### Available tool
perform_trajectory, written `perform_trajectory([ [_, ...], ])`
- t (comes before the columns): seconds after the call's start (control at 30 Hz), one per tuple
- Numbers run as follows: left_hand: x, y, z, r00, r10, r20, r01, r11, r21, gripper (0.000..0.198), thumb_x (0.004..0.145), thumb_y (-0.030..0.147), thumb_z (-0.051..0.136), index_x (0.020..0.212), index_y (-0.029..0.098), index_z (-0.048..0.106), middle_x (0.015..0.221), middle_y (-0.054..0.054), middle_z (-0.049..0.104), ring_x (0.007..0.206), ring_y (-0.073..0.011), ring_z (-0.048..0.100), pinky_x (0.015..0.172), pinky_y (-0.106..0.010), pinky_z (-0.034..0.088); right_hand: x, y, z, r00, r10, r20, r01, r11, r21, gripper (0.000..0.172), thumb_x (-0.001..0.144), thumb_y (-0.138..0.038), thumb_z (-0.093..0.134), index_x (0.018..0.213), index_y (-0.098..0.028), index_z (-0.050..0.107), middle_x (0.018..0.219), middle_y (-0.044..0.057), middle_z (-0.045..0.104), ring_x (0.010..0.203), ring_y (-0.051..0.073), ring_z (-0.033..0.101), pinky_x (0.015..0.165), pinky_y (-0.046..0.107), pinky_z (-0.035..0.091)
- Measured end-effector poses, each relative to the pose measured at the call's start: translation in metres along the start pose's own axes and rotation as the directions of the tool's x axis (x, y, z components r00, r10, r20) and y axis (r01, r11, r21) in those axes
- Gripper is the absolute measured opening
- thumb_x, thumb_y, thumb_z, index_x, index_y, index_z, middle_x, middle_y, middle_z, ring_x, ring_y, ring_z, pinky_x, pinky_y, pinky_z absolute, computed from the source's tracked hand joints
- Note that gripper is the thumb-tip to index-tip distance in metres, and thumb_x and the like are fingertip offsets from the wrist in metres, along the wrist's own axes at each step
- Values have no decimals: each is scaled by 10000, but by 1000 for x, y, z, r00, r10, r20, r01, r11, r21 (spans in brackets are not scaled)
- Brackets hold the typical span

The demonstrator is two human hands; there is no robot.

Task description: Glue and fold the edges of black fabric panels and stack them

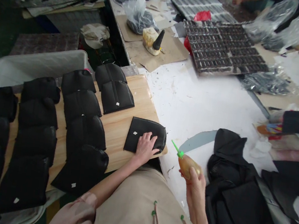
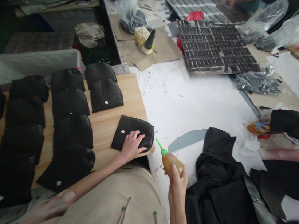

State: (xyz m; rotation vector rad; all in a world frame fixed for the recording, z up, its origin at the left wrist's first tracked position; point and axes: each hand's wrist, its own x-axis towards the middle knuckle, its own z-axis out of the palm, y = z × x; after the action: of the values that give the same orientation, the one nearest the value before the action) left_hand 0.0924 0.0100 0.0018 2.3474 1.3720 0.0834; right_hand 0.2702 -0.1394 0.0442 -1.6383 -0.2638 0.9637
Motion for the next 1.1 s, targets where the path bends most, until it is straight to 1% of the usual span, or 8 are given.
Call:
perform_trajectory([
  [0.1, 2, 2, -2, 999, -12, 38, 11, 1000, 9, 604, 789, 444, 740, 1293, 183, 533, 1349, -160, 476, 1213, -325, 459, 955, -463, 454, -12, 5, 4, 998, -8, -61, 4, 998, -62, 497, 729, -478, 780, 1067, -161, 601, 889, 62, 687, 676, 202, 634, 553, 302, 519],
  [0.3, 5, -16, -10, 981, 143, 128, -145, 989, 11, 658, 759, 390, 782, 1328, 212, 504, 1367, -144, 460, 1218, -302, 480, 958, -428, 486, -24, 19, 1, 995, -7, -99, -5, 993, -122, 550, 656, -473, 833, 1060, -175, 608, 905, 50, 699, 727, 212, 647, 544, 305, 561],
  [0.53, 9, 0, 0, 997, 24, 68, -25, 999, 21, 617, 772, 428, 761, 1277, 157, 533, 1308, -179, 480, 1160, -316, 514, 912, -426, 517, -22, 26, -1, 995, -26, -94, 11, 988, -155, 544, 680, -480, 812, 1079, -173, 607, 908, 61, 705, 716, 222, 661, 542, 317, 565],
  [0.7, 8, 0, -1, 996, 43, 72, -44, 999, 12, 642, 774, 442, 757, 1294, 153, 515, 1330, -186, 469, 1180, -317, 510, 918, -421, 519, -22, 26, -1, 992, -113, -59, 93, 958, -270, 639, 616, -459, 856, 1124, -172, 594, 947, 83, 706, 812, 249, 678, 691, 365, 573],
  [0.77, 6, -3, -3, 993, 72, 89, -74, 997, 15, 691, 756, 439, 775, 1318, 149, 498, 1344, -186, 463, 1201, -319, 501, 936, -415, 512, -22, 29, -3, 987, -158, -41, 133, 923, -362, 650, 627, -479, 843, 1140, -168, 593, 945, 88, 699, 807, 245, 672, 719, 375, 560],
  [0.9, 4, -5, -5, 993, 78, 88, -80, 997, 15, 692, 755, 423, 779, 1323, 150, 493, 1360, -189, 456, 1216, -320, 493, 946, -413, 507, -22, 34, -4, 957, -289, 14, 246, 789, -562, 639, 667, -549, 790, 1150, -173, 607, 902, 68, 681, 705, 209, 624, 651, 345, 527],
  [1.0, 4, -4, -4, 994, 69, 80, -70, 998, 5, 673, 759, 423, 776, 1314, 168, 495, 1352, -178, 465, 1213, -314, 499, 950, -418, 507, -21, 34, -1, 924, -371, 89, 340, 698, -630, 617, 707, -577, 748, 1156, -177, 607, 937, 69, 676, 671, 189, 595, 646, 341, 519],
  [1.1, 4, -3, -4, 995, 62, 79, -61, 998, -13, 671, 762, 420, 773, 1318, 169, 492, 1356, -180, 463, 1214, -317, 498, 959, -429, 503, -21, 32, 4, 902, -412, 132, 382, 615, -690, 597, 758, -583, 705, 1177, -172, 595, 969, 79, 674, 657, 183, 580, 671, 352, 517],
])
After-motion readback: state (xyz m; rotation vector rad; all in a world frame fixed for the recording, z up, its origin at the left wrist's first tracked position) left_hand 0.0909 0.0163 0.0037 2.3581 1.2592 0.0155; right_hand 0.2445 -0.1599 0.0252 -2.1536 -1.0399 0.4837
